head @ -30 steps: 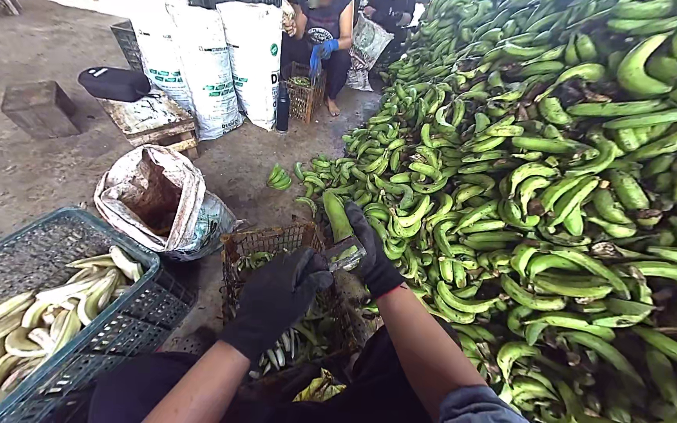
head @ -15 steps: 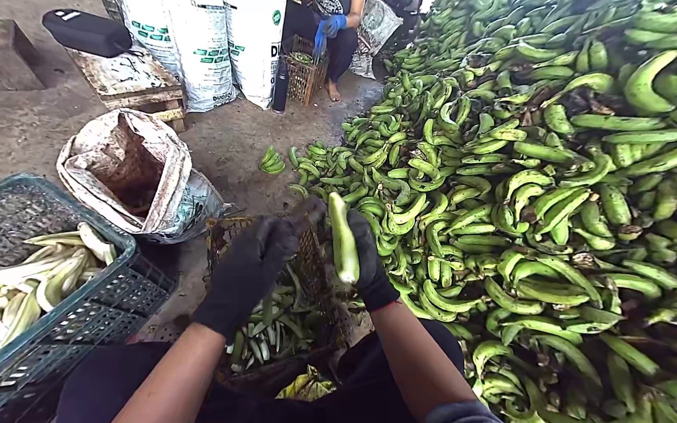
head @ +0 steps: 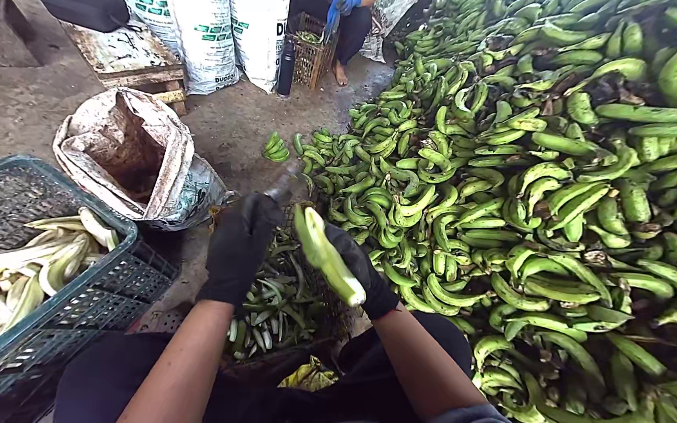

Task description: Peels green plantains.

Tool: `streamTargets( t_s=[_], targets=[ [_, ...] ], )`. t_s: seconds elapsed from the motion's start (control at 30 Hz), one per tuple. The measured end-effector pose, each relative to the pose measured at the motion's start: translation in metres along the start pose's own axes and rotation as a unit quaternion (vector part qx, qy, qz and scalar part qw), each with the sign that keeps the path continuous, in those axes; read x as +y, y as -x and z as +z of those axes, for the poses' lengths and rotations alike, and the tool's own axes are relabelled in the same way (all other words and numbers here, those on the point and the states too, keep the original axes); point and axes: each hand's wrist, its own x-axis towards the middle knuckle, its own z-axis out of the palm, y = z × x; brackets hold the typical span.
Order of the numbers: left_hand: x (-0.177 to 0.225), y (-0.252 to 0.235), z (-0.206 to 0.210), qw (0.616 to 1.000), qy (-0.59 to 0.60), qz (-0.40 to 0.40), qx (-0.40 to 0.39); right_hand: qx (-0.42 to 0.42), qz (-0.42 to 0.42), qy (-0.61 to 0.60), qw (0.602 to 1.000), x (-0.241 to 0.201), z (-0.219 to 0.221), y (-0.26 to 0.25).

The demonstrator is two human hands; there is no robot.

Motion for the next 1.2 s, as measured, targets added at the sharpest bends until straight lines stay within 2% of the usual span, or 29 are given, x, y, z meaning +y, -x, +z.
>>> streamTargets(
  t_s=[0.07, 0.13, 0.23, 0.3, 0.37, 0.4, 0.47, 0.57, 0.63, 0.7, 0.77, 0.83, 0.93, 1.07, 1.13, 1.2],
  targets=[
    [-0.003, -0.002, -0.009, 0.999, 0.046, -0.026, -0.001, 0.015, -0.017, 0.013, 1.000, -0.002, -0.003, -0.002],
    [0.005, 0.009, -0.012, 0.997, 0.061, -0.018, -0.050, 0.067, -0.061, 0.011, 0.996, -0.007, -0.007, -0.010],
    [0.021, 0.040, 0.002, 0.989, 0.063, 0.029, -0.130, 0.205, -0.161, 0.040, 0.965, -0.016, -0.006, -0.022],
    [0.030, 0.060, 0.013, 0.989, 0.044, 0.067, -0.124, 0.310, -0.196, 0.070, 0.928, -0.021, 0.001, -0.024],
    [0.032, 0.068, 0.023, 0.991, 0.026, 0.104, -0.078, 0.376, -0.200, 0.084, 0.901, -0.026, 0.008, -0.026],
    [0.032, 0.067, 0.024, 0.992, 0.019, 0.104, -0.072, 0.378, -0.195, 0.092, 0.901, -0.026, 0.009, -0.026],
    [0.027, 0.057, 0.024, 0.992, 0.003, 0.104, -0.071, 0.307, -0.164, 0.095, 0.933, -0.022, 0.006, -0.021],
    [0.014, 0.032, 0.018, 0.994, -0.025, 0.086, -0.063, 0.085, -0.063, -0.010, 0.994, -0.010, 0.000, -0.015],
    [-0.001, 0.016, 0.013, 0.997, -0.039, 0.051, -0.052, -0.044, 0.017, -0.056, 0.997, -0.010, 0.006, -0.013],
    [-0.013, 0.005, 0.009, 0.998, -0.033, 0.013, -0.043, -0.097, 0.065, -0.016, 0.993, -0.012, 0.010, -0.008],
    [-0.014, 0.003, 0.004, 0.999, -0.010, -0.013, -0.046, -0.087, 0.062, 0.010, 0.994, -0.011, 0.008, -0.007],
    [-0.004, 0.011, 0.002, 0.998, 0.010, -0.024, -0.062, -0.020, 0.018, -0.003, 1.000, -0.010, -0.001, -0.011],
    [0.006, 0.032, 0.015, 0.996, -0.026, 0.066, -0.062, 0.118, -0.068, -0.058, 0.989, -0.015, -0.004, -0.021],
    [0.012, 0.054, 0.030, 0.980, -0.083, 0.176, 0.034, 0.249, -0.120, -0.142, 0.951, -0.026, 0.003, -0.027],
    [0.013, 0.055, 0.033, 0.976, -0.086, 0.188, 0.062, 0.259, -0.115, -0.144, 0.948, -0.028, 0.007, -0.026],
    [0.010, 0.048, 0.030, 0.984, -0.075, 0.157, 0.039, 0.207, -0.070, -0.102, 0.970, -0.025, 0.006, -0.022]
  ],
)
